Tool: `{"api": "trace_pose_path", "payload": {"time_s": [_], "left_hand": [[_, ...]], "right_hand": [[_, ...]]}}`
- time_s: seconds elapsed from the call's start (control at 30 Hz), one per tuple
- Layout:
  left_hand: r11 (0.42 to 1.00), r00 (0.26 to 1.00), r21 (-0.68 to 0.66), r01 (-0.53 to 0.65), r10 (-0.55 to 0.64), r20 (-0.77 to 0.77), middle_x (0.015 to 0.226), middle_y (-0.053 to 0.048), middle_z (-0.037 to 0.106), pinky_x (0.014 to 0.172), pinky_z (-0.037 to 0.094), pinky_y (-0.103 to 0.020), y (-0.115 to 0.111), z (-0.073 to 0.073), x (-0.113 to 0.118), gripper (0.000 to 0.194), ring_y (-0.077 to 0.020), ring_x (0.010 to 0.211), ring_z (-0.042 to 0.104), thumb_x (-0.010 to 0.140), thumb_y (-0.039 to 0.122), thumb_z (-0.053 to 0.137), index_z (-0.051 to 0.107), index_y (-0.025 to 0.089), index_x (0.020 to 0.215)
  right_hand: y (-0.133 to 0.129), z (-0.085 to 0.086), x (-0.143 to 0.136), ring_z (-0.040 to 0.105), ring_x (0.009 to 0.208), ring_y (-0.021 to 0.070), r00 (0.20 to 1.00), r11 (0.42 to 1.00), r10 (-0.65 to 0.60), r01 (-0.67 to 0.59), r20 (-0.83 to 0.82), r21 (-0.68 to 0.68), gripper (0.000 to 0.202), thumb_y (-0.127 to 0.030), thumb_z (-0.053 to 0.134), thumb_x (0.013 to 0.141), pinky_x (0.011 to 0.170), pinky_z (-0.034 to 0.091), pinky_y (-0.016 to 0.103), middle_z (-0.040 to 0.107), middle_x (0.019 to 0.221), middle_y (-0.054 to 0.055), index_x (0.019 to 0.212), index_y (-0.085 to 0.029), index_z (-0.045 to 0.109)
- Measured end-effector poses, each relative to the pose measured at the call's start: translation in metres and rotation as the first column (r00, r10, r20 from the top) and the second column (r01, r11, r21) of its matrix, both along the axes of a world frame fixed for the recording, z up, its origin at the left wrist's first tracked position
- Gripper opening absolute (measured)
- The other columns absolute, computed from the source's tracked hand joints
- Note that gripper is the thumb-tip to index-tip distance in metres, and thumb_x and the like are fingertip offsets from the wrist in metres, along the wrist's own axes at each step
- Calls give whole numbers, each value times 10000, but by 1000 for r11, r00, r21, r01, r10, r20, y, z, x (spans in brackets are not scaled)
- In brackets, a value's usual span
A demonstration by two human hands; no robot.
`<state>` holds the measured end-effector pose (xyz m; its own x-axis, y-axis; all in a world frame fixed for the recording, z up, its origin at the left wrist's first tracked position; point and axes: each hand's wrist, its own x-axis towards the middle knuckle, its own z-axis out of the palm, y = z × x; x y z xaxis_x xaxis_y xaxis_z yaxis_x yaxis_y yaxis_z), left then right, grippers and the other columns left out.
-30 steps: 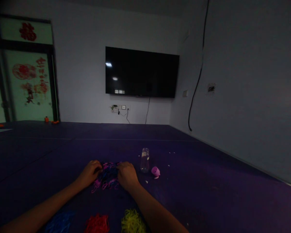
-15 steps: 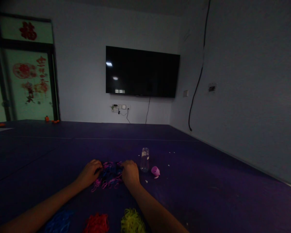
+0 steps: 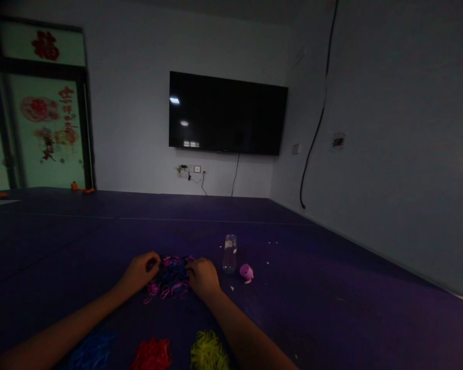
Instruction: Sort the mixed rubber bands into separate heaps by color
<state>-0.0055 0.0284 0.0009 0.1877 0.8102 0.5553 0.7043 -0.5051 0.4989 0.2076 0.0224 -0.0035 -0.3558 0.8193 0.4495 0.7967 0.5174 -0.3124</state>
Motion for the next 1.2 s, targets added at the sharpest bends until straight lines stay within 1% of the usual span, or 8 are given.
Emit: {"api": "trace_pose_path", "payload": {"time_s": [0.13,0.3,0.43,0.6,0.73,0.93,1.07,1.2], "left_hand": [[1000,999,-1,7,-7,41,566,38,517,551,381,-220,-1,1,0,76,-130,565,513,674,153,468,529,187,645],[1000,996,-6,26,-25,87,569,36,512,544,395,-220,1,-1,0,68,-132,562,515,692,214,492,508,188,630],[999,994,21,44,-46,103,580,26,532,552,408,-230,3,-2,-1,122,-140,571,527,716,274,499,514,190,628],[999,981,16,29,-32,194,583,22,564,559,425,-231,8,-4,-6,106,-147,587,552,683,272,536,544,185,624],[996,960,-32,89,-77,268,592,11,600,566,442,-236,10,-4,-7,139,-152,597,578,683,300,561,579,177,620],[958,958,-157,239,-207,196,623,-6,646,618,456,-248,5,-1,-3,137,-155,630,606,683,277,579,628,167,618],[944,963,-197,263,-246,108,672,-10,660,658,458,-242,6,-2,-4,92,-153,683,615,670,229,597,653,169,628],[939,958,-192,286,-285,33,712,-13,660,686,457,-235,5,-2,-4,73,-150,725,614,660,217,621,672,184,619]], "right_hand": [[2,-3,0,582,939,163,999,1000,31,-31,28,4,312,-96,489,732,845,379,234,675,973,11,940,-231,678],[3,-5,-1,576,946,167,998,998,56,-57,28,29,324,-81,474,739,851,382,241,669,979,21,951,-226,671],[2,-3,0,570,939,171,999,998,52,-52,4,47,318,-86,469,757,836,392,251,666,973,28,965,-229,662],[0,-3,1,569,926,159,994,992,82,-74,-75,104,308,-85,459,762,822,404,247,663,955,29,945,-227,662],[4,-8,1,578,893,152,990,988,123,-116,-71,104,331,-55,453,717,806,414,236,662,924,35,913,-213,668],[11,-13,0,582,839,152,985,983,163,-156,-61,100,312,-25,448,633,770,427,223,660,849,46,772,-176,683],[11,-13,0,587,763,150,981,980,162,-148,-104,130,288,-33,456,623,708,438,218,660,786,48,737,-167,684],[14,-15,1,597,740,151,977,985,155,-141,-149,102,292,-37,475,596,690,444,216,671,786,44,733,-172,694]]}}
